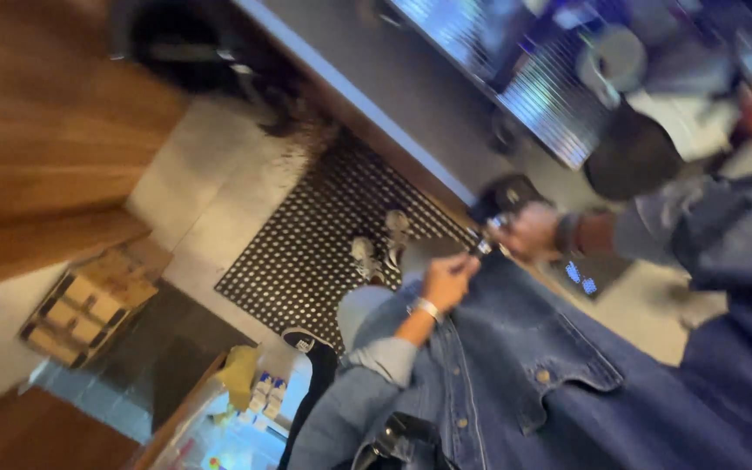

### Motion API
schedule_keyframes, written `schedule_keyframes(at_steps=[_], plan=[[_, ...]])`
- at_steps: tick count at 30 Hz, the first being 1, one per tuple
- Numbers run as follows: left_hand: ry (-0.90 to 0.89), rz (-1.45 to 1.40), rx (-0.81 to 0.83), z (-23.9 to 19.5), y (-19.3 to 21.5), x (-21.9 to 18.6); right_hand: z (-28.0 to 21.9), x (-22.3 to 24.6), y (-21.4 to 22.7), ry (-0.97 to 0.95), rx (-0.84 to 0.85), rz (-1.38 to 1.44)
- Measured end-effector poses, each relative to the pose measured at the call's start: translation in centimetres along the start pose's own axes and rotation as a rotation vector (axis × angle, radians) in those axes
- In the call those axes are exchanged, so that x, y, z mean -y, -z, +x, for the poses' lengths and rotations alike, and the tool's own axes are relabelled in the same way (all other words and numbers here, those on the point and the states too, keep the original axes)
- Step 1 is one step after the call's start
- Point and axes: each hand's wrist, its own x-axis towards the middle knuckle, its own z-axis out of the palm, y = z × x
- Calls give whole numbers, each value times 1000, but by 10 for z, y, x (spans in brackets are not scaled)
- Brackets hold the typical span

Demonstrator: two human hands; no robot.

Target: The person prepares espresso by tamping coffee grounds in a portafilter, grinding beans into the portafilter, and tamping again. They place the portafilter into the espresso machine and operate the controls. The person also wipes the machine surface with a cloth.

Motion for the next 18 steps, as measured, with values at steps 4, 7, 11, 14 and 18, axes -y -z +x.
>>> schedule_keyframes(at_steps=[4,7,11,14,18], plan=[[84,137,24,-9,2,-13,1,-3,2,-79,475,148],[52,189,51,-8,3,-27,-1,-5,1,-187,564,117],[-110,434,140,-3,18,-15,23,16,22,-690,783,231],[-199,587,151,14,8,10,19,55,19,-955,483,75],[-240,710,260,8,41,-25,9,64,78,-1174,411,263]])
